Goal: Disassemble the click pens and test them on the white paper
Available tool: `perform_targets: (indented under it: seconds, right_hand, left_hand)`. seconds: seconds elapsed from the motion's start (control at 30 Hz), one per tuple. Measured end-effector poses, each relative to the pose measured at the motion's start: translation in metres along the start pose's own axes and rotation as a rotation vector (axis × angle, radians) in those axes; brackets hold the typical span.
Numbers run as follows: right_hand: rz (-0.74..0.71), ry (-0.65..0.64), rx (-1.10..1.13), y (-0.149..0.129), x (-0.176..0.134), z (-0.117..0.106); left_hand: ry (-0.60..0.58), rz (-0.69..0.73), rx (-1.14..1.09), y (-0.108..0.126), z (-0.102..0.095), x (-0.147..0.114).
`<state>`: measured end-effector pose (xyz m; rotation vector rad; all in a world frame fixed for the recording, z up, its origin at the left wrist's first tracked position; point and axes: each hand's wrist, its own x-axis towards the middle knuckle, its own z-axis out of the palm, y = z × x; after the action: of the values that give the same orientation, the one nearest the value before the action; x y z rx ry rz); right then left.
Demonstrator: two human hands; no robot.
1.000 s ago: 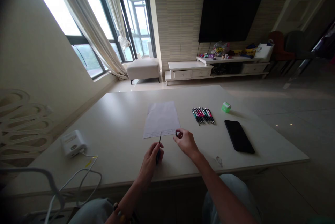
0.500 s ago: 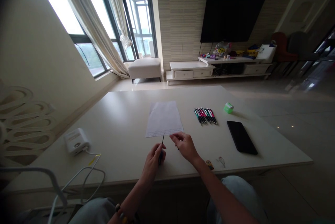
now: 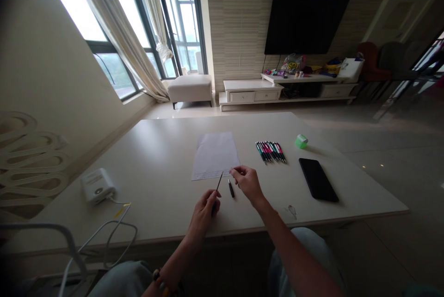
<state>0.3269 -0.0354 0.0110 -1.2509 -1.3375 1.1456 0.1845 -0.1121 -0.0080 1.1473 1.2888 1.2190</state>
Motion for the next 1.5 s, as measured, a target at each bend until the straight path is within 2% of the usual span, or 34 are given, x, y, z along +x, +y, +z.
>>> perform_targets:
  seconds: [0.1,0.23,0.43,0.53,0.63,0.77,0.83,0.9,0.97,1.07,1.17,1.3,1.5]
  right_hand:
    - [0.030,-0.045,-0.254,0.008,0.007,-0.006]
    - [0.030,-0.133,-0.527,0.021,0.008,0.001]
    - [0.021,-0.124,-0.613,0.026,0.010,0.008]
    - [0.014,-0.096,-0.566,0.023,0.013,0.002]
    - [-0.021,-0.081,-0.412,0.017,0.011,-0.001]
    - [-0.004,-0.305,-0.068,0.007,-0.002,0.010]
    - [-0.001,-0.371,0.037,0.005,-0.008,0.019]
    - [0.005,-0.308,0.086,0.003,-0.009,0.024]
    - [0.019,-0.154,0.169,0.002,-0.005,0.021]
    - [0.016,0.080,0.344,-0.001,0.006,0.003]
    - [0.028,0.212,0.413,-0.003,0.014,-0.018]
    - [0.024,0.254,0.398,-0.004,0.014,-0.030]
    - [0.003,0.246,0.358,-0.008,0.011,-0.032]
  left_hand:
    - [0.037,-0.008,0.004,0.001,-0.001,0.000]
    - [0.090,-0.014,-0.008,0.001,-0.003,0.001]
    - [0.114,-0.026,-0.057,-0.001,-0.005,0.002]
    - [0.121,-0.033,-0.062,-0.002,-0.005,0.002]
    - [0.120,-0.032,-0.064,-0.001,-0.005,0.002]
    - [0.067,-0.025,-0.041,-0.002,-0.003,0.005]
    - [0.014,-0.016,-0.027,-0.003,-0.002,0.006]
    - [-0.002,-0.007,0.029,-0.004,-0.001,0.006]
    - [0.043,0.015,0.188,-0.005,-0.003,0.005]
    - [0.125,0.082,0.587,-0.004,-0.006,0.001]
    - [0.126,0.087,0.903,-0.003,-0.007,-0.001]
    - [0.109,0.063,1.064,-0.003,-0.003,0.002]
    - [0.090,0.151,1.072,-0.004,0.000,0.012]
